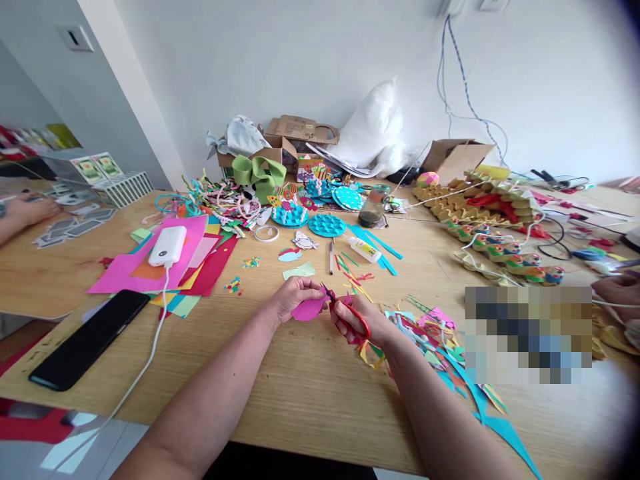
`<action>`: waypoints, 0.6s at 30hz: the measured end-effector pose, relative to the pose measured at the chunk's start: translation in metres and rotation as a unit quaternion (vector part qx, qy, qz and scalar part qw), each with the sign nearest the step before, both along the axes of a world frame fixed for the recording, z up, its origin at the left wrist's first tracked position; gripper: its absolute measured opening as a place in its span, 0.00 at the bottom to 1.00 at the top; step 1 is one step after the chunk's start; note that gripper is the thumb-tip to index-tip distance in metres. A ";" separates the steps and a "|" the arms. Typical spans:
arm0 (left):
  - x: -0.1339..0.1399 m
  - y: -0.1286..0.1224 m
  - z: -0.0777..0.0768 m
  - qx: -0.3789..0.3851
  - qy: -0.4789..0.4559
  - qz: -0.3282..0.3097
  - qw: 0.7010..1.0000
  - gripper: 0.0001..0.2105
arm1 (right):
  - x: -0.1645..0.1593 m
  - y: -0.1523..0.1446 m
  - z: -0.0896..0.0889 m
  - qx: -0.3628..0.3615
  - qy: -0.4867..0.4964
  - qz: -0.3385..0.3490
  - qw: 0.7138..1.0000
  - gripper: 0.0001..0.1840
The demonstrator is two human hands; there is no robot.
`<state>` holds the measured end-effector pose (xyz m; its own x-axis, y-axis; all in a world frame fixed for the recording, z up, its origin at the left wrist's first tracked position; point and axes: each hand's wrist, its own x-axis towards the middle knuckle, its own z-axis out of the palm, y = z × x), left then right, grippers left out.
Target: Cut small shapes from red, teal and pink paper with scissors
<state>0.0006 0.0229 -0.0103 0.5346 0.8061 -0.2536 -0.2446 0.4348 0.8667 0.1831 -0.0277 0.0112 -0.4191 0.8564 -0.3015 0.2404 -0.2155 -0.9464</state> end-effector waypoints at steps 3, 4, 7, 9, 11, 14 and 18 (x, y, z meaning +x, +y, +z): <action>-0.002 0.001 0.000 0.007 0.013 -0.009 1.000 0.14 | 0.001 0.000 0.000 0.001 -0.002 0.020 1.000 0.34; -0.003 0.001 0.000 0.010 0.017 -0.014 1.000 0.14 | 0.002 0.000 0.000 0.001 -0.004 0.026 1.000 0.34; -0.006 0.002 -0.001 0.020 0.031 -0.032 0.999 0.14 | 0.004 0.001 0.000 0.002 -0.015 0.036 0.999 0.33; -0.007 0.003 0.000 0.023 0.041 -0.043 0.998 0.14 | 0.005 0.001 0.000 0.007 -0.022 0.037 0.999 0.31; -0.008 0.003 0.001 0.022 0.047 -0.048 0.998 0.15 | 0.005 0.001 0.000 0.009 -0.026 0.034 0.999 0.30; -0.008 0.002 0.005 0.018 0.041 -0.047 0.998 0.15 | 0.004 0.000 0.001 0.010 -0.020 0.026 0.999 0.30; -0.010 0.001 0.008 0.017 0.025 -0.057 0.998 0.17 | 0.003 0.001 0.001 0.053 -0.002 -0.014 0.998 0.30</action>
